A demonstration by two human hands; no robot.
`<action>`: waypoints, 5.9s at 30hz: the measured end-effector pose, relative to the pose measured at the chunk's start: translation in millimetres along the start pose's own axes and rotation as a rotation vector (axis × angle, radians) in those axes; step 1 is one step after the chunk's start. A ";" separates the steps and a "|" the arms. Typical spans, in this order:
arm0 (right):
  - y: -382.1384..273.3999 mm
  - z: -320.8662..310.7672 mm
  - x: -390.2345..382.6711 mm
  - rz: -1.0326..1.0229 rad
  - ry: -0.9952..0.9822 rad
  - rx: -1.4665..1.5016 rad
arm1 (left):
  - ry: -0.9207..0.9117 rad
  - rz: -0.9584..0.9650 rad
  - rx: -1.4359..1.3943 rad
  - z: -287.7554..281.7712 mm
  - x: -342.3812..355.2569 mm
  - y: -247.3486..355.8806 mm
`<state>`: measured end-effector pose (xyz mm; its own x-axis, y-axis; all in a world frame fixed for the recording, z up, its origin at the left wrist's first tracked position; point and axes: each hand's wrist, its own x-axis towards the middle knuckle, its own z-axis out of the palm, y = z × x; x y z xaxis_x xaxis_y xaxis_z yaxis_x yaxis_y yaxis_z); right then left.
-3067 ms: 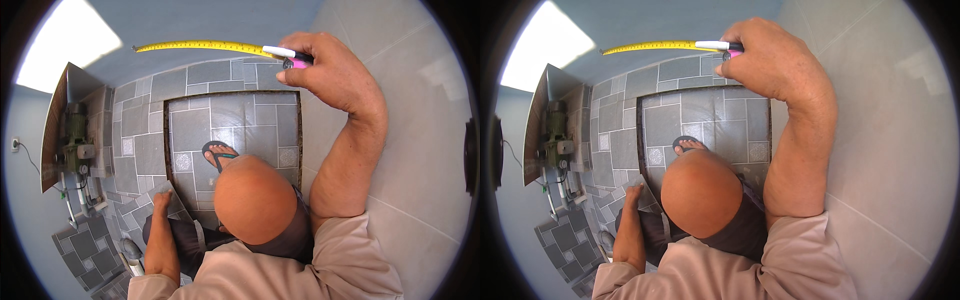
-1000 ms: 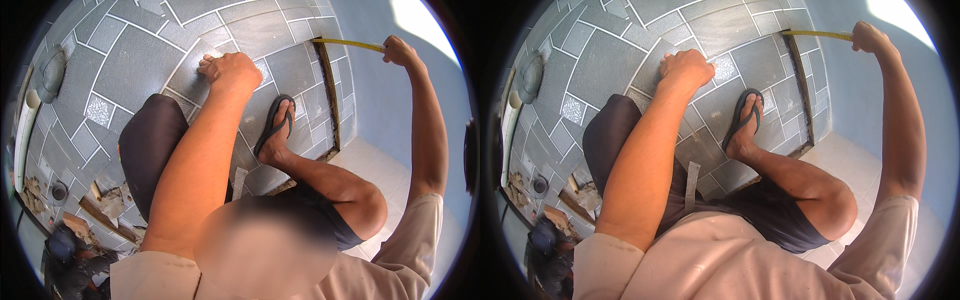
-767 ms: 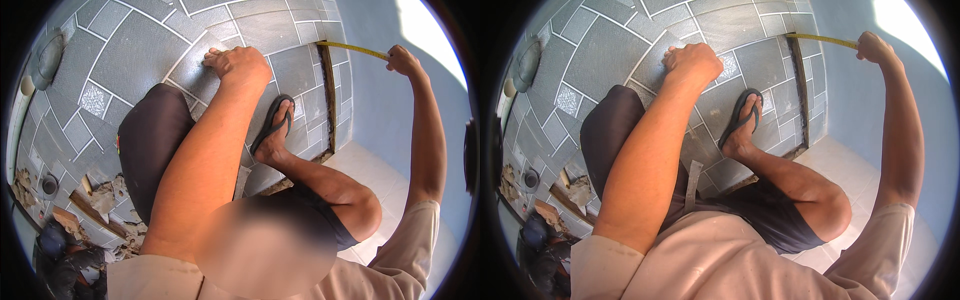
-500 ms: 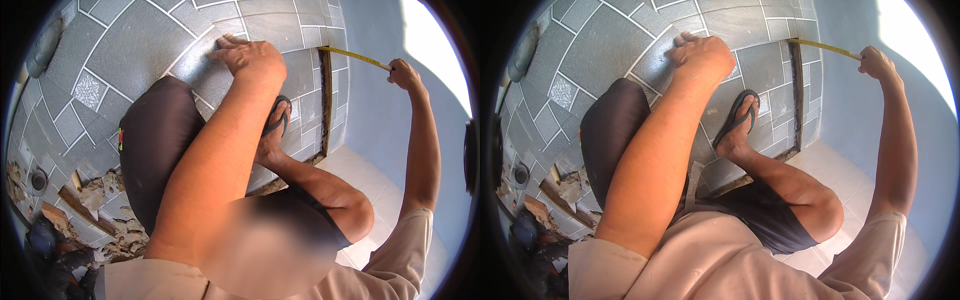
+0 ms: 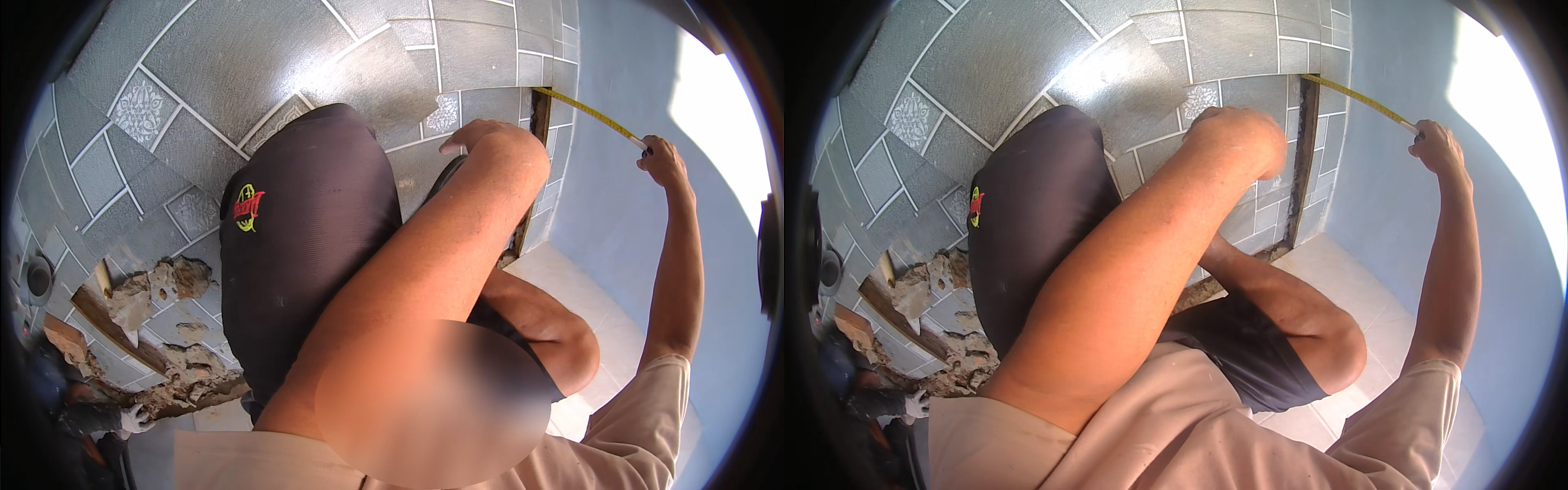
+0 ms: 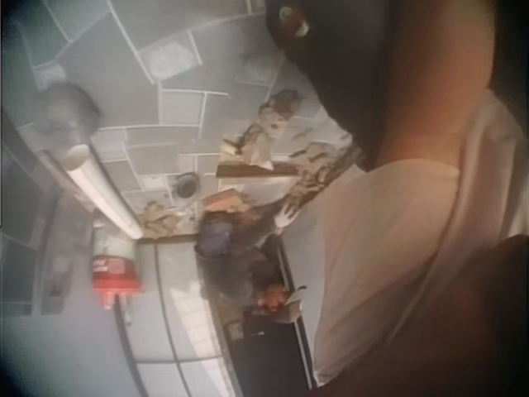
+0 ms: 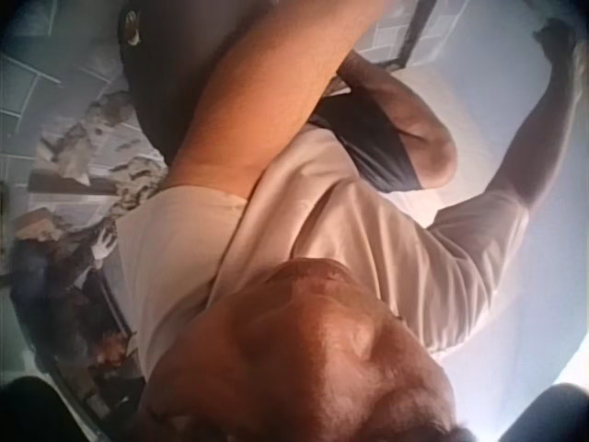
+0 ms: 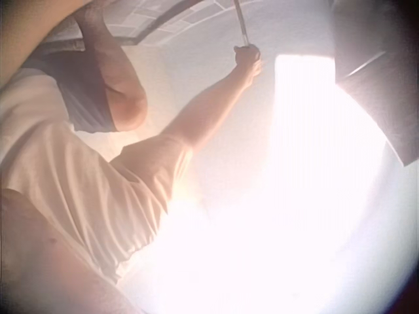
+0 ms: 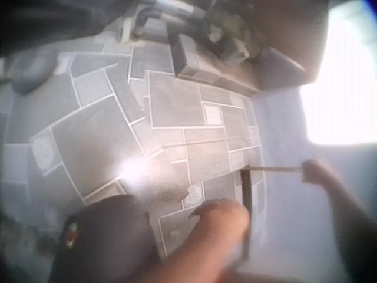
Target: The person measures and marks a grey floor tile using a tape measure and a white marker. They repeatedly position the tile on the floor to check fit and alignment, then measure and mark it again. The person is sitting on the floor during the process.
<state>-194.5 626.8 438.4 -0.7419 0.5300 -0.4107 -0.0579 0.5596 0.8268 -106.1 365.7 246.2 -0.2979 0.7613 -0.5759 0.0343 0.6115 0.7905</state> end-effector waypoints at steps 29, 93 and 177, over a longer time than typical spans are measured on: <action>65.8 -3.1 -220.3 0.005 -0.178 1.131 | 0.108 0.318 -1.065 28.9 -11.8 28.7; -284.4 17.8 12.0 -0.523 0.091 1.264 | 1.445 -0.219 -1.657 30.0 -218.0 -192.9; -365.9 -0.3 -9.2 -0.177 0.308 1.430 | 1.036 -0.506 -0.740 -90.7 -181.3 -245.1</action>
<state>-166.7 417.0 139.8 -0.9162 0.3377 -0.2159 0.3971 0.8381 -0.3741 -147.0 58.2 175.8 -0.7073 -0.2165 -0.6729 -0.7059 0.2665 0.6563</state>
